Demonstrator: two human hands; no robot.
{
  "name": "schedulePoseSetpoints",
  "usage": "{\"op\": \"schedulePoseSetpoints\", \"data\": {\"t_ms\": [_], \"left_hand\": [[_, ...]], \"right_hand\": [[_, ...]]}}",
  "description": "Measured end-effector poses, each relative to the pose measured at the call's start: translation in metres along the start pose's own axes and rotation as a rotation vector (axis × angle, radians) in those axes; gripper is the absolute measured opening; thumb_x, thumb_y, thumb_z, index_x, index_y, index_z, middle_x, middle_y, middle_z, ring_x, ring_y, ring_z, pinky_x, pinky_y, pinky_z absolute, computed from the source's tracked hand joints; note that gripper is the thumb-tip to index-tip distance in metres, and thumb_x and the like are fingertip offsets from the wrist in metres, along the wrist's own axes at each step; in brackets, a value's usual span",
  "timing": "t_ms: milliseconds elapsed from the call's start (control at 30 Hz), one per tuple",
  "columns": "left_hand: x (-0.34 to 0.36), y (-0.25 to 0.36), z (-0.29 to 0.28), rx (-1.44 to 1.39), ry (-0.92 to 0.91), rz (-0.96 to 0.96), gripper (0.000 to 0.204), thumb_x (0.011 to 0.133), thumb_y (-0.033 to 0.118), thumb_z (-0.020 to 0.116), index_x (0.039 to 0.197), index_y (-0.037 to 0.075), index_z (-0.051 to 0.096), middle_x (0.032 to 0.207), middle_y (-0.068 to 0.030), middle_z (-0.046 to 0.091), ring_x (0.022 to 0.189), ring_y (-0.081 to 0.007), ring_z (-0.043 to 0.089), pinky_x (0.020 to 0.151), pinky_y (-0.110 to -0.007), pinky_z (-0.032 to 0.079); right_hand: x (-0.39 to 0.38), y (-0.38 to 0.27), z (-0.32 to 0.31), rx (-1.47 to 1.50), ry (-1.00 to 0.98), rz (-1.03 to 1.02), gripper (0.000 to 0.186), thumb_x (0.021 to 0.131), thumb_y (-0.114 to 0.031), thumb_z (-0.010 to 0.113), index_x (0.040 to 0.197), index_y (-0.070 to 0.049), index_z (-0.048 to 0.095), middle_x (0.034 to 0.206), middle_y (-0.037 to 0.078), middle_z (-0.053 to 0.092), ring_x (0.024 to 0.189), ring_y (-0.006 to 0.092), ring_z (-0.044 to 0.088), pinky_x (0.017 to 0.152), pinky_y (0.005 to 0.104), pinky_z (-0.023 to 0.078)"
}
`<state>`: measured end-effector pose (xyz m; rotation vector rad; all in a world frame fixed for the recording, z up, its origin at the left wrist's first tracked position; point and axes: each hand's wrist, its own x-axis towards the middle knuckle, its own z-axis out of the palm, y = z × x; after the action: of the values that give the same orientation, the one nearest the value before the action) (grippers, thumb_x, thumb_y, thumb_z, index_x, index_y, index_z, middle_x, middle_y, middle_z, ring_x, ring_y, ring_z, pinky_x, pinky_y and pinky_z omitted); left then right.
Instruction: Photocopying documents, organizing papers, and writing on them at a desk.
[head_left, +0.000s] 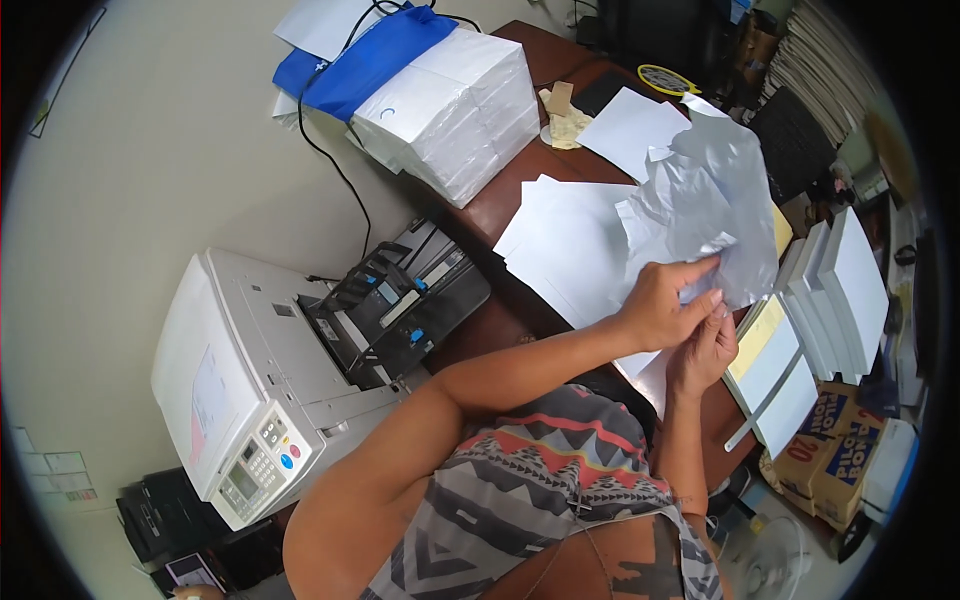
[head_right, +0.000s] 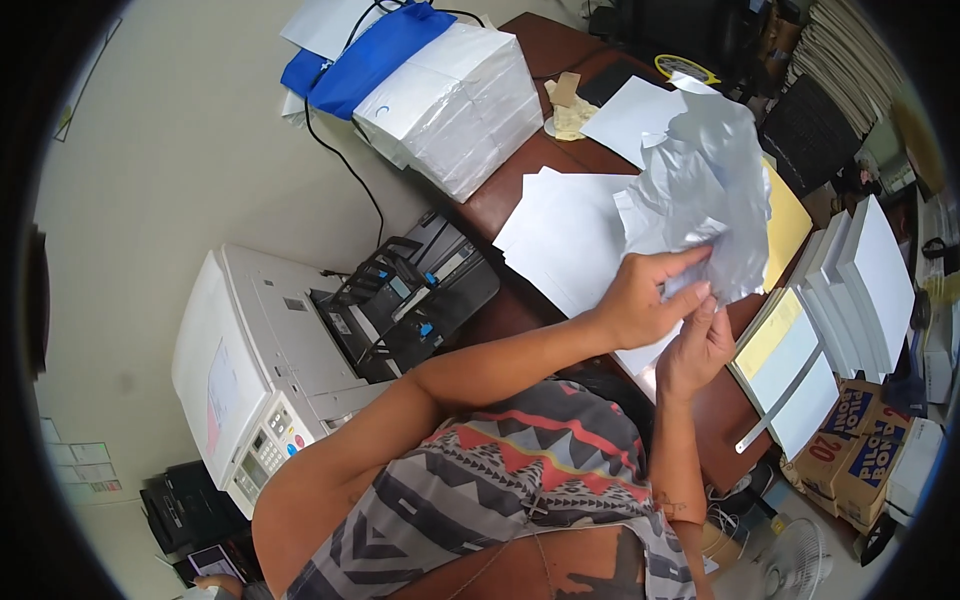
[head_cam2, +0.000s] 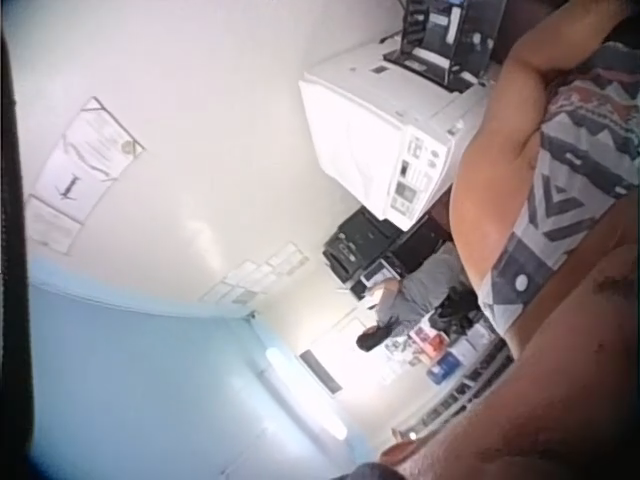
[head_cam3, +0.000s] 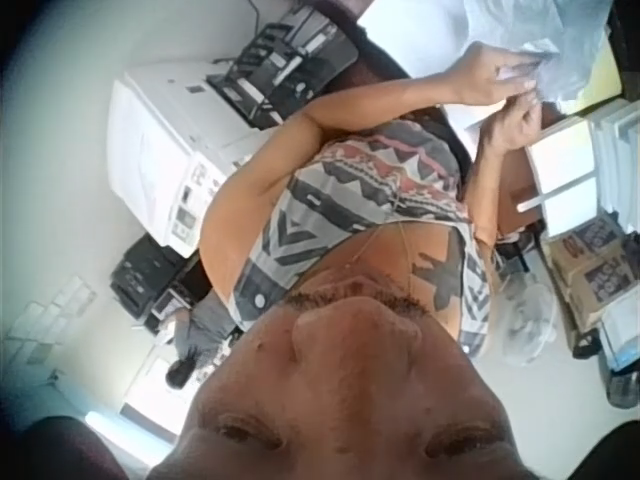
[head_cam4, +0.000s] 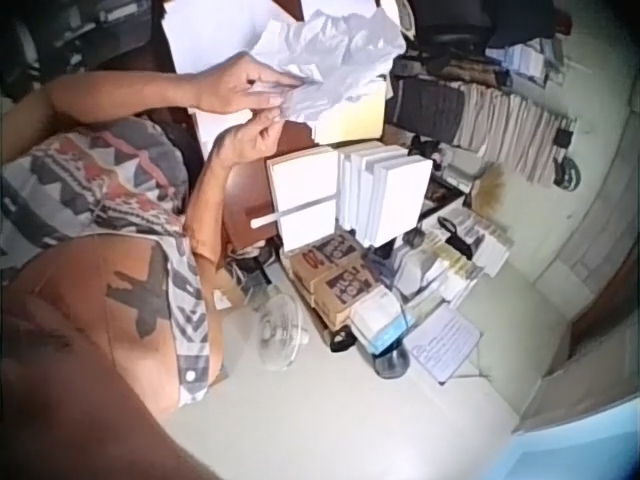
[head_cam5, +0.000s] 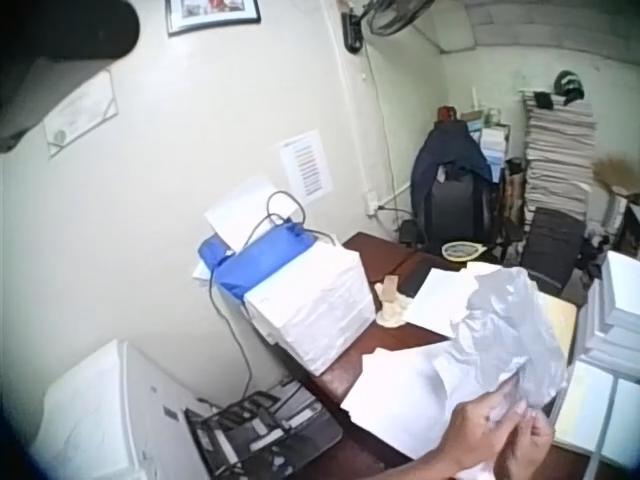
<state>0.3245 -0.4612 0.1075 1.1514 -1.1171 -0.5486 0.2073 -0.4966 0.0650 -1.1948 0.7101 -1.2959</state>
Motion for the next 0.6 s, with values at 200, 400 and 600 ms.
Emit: {"op": "schedulePoseSetpoints", "data": {"t_ms": [200,400,600], "left_hand": [[-0.001,0.003,-0.023,-0.163,0.127,-0.102,0.048,0.079,0.007,0.078,0.121,-0.012,0.063,0.104,-0.0153,0.074,0.095,-0.0102,0.064,0.084,-0.029,0.054],[0.0,-0.009,-0.038,-0.236,0.073,-0.172,0.036,0.088,0.008,0.073,0.119,-0.008,0.067,0.09,-0.0041,0.074,0.078,-0.0033,0.06,0.068,-0.024,0.053],[-0.004,-0.025,-0.088,-0.005,0.311,-0.153,0.015,0.096,0.006,0.064,0.094,-0.006,0.071,0.08,0.0004,0.069,0.072,-0.0035,0.053,0.063,-0.023,0.046]], "right_hand": [[0.006,-0.005,0.014,-0.274,-0.292,-0.069,0.019,0.099,-0.004,0.058,0.11,0.008,0.068,0.095,0.004,0.068,0.089,0.0086,0.06,0.08,0.0236,0.048],[0.009,0.003,0.036,-0.217,-0.161,-0.073,0.026,0.096,-0.005,0.064,0.12,0.006,0.068,0.095,0.001,0.069,0.086,0.006,0.06,0.077,0.0221,0.049],[0.05,-0.005,0.012,0.125,0.253,-0.052,0.023,0.098,-0.006,0.06,0.117,0.007,0.067,0.102,0.008,0.071,0.086,0.009,0.063,0.079,0.0227,0.048]]}}
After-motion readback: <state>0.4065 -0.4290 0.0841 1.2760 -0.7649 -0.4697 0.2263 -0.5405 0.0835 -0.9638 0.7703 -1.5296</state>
